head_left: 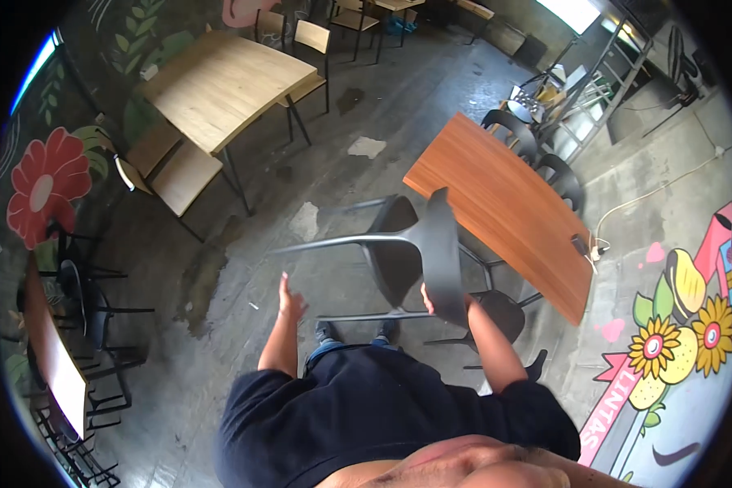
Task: Arranging and moving chairs in a dining area.
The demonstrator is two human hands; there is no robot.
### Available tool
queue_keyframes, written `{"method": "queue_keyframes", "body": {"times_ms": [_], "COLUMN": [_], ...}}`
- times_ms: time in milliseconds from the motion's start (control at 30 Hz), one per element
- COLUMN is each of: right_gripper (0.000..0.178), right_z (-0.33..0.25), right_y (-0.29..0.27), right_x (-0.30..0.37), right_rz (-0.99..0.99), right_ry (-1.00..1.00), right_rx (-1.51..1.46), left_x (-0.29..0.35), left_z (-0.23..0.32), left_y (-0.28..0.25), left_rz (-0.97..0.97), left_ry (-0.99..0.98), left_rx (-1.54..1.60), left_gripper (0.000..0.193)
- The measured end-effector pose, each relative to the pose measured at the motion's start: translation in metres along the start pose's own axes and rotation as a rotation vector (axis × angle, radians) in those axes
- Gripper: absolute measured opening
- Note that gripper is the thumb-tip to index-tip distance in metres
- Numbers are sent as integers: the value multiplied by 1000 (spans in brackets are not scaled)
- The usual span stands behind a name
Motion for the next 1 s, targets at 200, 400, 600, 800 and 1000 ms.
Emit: {"method": "queue_keyframes", "body": {"times_ms": [200, 400, 600, 800, 1000], "right_gripper": [57, 33, 23, 23, 15], "right_z": [40, -20, -101, -105, -96], "right_y": [17, 107, 174, 182, 93], "right_x": [110, 22, -60, -32, 50], "right_rz": [1356, 1288, 602, 910, 964], "right_ry": [-132, -588, -727, -773, -1139], "right_rx": [329, 1042, 703, 458, 193], "left_x": [50, 57, 110, 184, 234], "left_z": [124, 8, -57, -21, 56], "left_y": [149, 203, 174, 188, 193], "left_rz": [-990, -999, -1377, -1313, -930], "left_ry": [130, 417, 366, 770, 1017], "left_rx": [801, -288, -645, -1052, -518], "left_gripper": [55, 13, 21, 40, 5]}}
Point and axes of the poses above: each hand's wrist, its own x-axis away from the middle knuckle, its own y-axis out of the palm, z = x × y, the point moved 1 cm from there along -x, towards the middle knuckle, and after that the axes turned 9 degrees about x, right-handed, at the moved point
